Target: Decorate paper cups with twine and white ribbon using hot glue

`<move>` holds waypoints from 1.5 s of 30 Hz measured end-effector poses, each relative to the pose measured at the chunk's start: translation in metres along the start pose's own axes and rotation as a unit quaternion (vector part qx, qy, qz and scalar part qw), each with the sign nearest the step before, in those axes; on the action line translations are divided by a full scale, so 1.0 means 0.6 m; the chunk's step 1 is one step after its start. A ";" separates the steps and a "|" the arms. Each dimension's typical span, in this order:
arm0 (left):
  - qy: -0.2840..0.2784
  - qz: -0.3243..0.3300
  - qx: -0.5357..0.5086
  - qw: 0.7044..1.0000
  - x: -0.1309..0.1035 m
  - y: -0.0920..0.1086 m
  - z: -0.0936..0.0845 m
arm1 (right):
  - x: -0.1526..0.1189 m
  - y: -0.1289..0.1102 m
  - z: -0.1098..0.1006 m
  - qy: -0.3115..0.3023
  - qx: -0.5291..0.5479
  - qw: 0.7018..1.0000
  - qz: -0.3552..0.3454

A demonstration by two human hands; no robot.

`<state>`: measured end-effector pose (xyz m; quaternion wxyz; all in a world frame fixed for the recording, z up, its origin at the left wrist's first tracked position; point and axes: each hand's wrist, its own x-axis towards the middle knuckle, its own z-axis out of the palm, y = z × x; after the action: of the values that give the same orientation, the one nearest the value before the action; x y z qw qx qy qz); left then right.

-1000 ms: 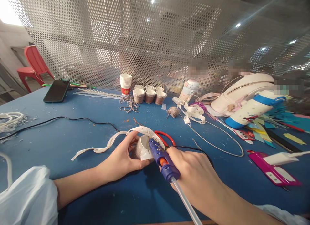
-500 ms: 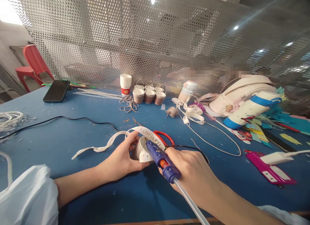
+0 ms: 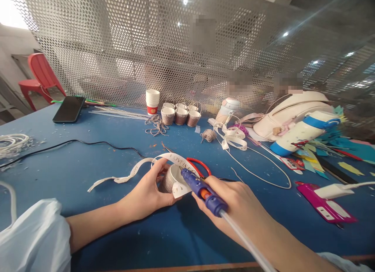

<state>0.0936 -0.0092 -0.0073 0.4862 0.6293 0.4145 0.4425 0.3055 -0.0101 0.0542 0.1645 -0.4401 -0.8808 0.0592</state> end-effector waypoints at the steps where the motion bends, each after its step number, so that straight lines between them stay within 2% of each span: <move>1: -0.005 -0.005 -0.010 1.000 0.000 0.000 0.000 | 0.000 0.003 -0.005 0.003 0.054 0.998 0.016; 4: -0.010 -0.028 -0.047 0.998 0.003 -0.004 0.000 | 0.006 0.011 -0.026 0.029 0.193 0.977 0.082; 7: -0.008 -0.046 -0.081 0.996 0.003 -0.012 -0.001 | 0.024 0.024 -0.033 0.073 0.255 0.952 0.155; 10: -0.011 -0.049 -0.092 0.995 0.002 -0.016 -0.001 | 0.052 0.039 -0.014 0.069 0.319 0.924 0.201; 15: -0.027 -0.027 -0.096 0.995 0.003 -0.011 -0.001 | 0.093 0.052 0.037 -0.002 0.438 0.883 0.170; 20: -0.048 -0.013 -0.075 0.996 0.003 0.000 -0.002 | 0.107 0.052 0.061 0.000 0.458 0.875 0.157; 34: -0.052 -0.002 -0.096 0.994 0.005 0.000 -0.002 | 0.112 0.048 0.062 -0.008 0.439 0.885 0.153; 40: -0.056 -0.003 -0.103 0.993 0.004 -0.002 -0.003 | 0.113 0.049 0.068 0.003 0.489 0.853 0.185; 45: -0.063 -0.018 -0.116 0.991 0.003 -0.003 -0.005 | 0.115 0.050 0.066 -0.021 0.530 0.827 0.186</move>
<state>0.0912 -0.0064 -0.0081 0.5894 0.5873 0.3402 0.4382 0.2760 0.0645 0.0262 0.3401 -0.4396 -0.6185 0.5555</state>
